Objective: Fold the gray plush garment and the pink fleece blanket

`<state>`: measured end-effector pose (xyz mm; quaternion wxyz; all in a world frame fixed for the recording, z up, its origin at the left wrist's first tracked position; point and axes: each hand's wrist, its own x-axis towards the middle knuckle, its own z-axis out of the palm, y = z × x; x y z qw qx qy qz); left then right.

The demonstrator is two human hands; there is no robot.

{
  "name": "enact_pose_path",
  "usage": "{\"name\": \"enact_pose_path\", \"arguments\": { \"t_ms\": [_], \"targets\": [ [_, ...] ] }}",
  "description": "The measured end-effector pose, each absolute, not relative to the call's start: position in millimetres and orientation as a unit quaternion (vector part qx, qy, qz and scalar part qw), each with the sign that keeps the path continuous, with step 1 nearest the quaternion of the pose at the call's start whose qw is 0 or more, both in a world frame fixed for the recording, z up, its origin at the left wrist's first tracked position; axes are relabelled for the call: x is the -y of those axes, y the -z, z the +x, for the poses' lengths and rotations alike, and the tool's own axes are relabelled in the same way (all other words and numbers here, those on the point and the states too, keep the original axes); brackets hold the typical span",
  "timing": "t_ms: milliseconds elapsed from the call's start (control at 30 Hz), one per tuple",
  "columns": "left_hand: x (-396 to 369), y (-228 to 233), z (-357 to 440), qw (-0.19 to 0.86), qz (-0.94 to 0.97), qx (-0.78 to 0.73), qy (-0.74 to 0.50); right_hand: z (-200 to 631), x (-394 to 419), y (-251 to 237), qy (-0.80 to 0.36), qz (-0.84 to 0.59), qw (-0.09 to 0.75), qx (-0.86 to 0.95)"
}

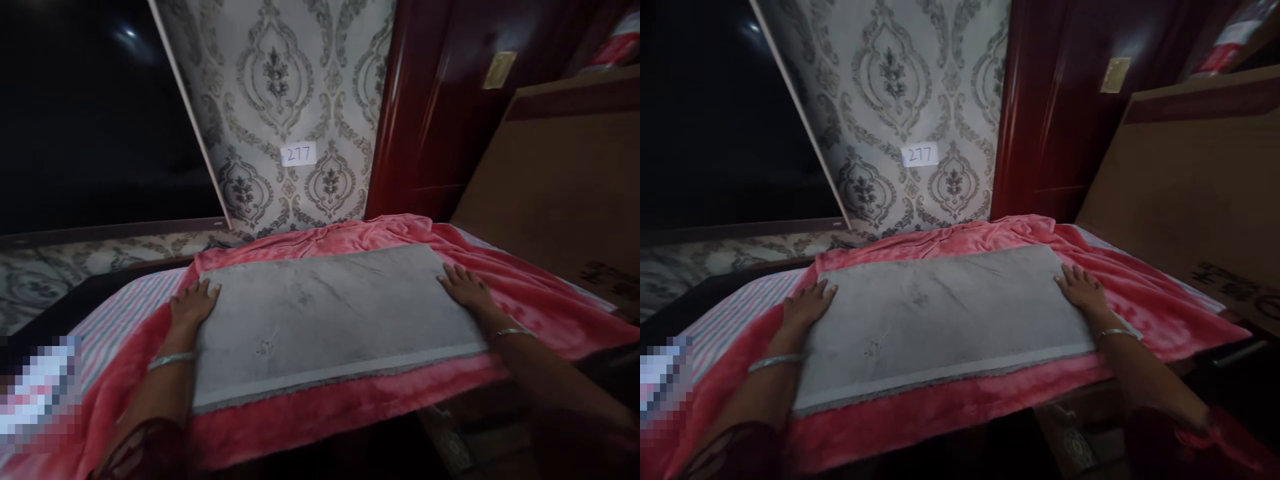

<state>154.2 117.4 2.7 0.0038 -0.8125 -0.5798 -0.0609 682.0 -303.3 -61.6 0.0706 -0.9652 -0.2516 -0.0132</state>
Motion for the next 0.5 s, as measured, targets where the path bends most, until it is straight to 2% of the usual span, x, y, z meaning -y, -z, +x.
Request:
{"name": "enact_pose_path", "arguments": {
  "t_ms": [100,200,267,367,500],
  "targets": [
    [-110.5,-7.4,148.2,0.013,-0.787,0.614,0.066,679.2,297.0,56.2,0.047,-0.967,0.097,0.232],
    [-90.2,-16.4,179.5,0.044,-0.795,0.593,0.117,660.6,261.5,42.7,0.087,-0.95,0.118,0.274],
    [-68.2,-20.0,220.7,0.035,-0.87,0.479,0.112,636.7,227.5,35.2,0.082,-0.931,0.112,0.338],
    [-30.5,-13.2,289.0,-0.032,-0.951,0.303,0.043,593.8,183.4,35.9,0.064,-0.904,0.091,0.413],
    [3.0,15.4,341.9,-0.064,-0.975,0.214,0.014,560.5,163.6,56.5,0.04,-0.894,0.06,0.441]
  ]
}}
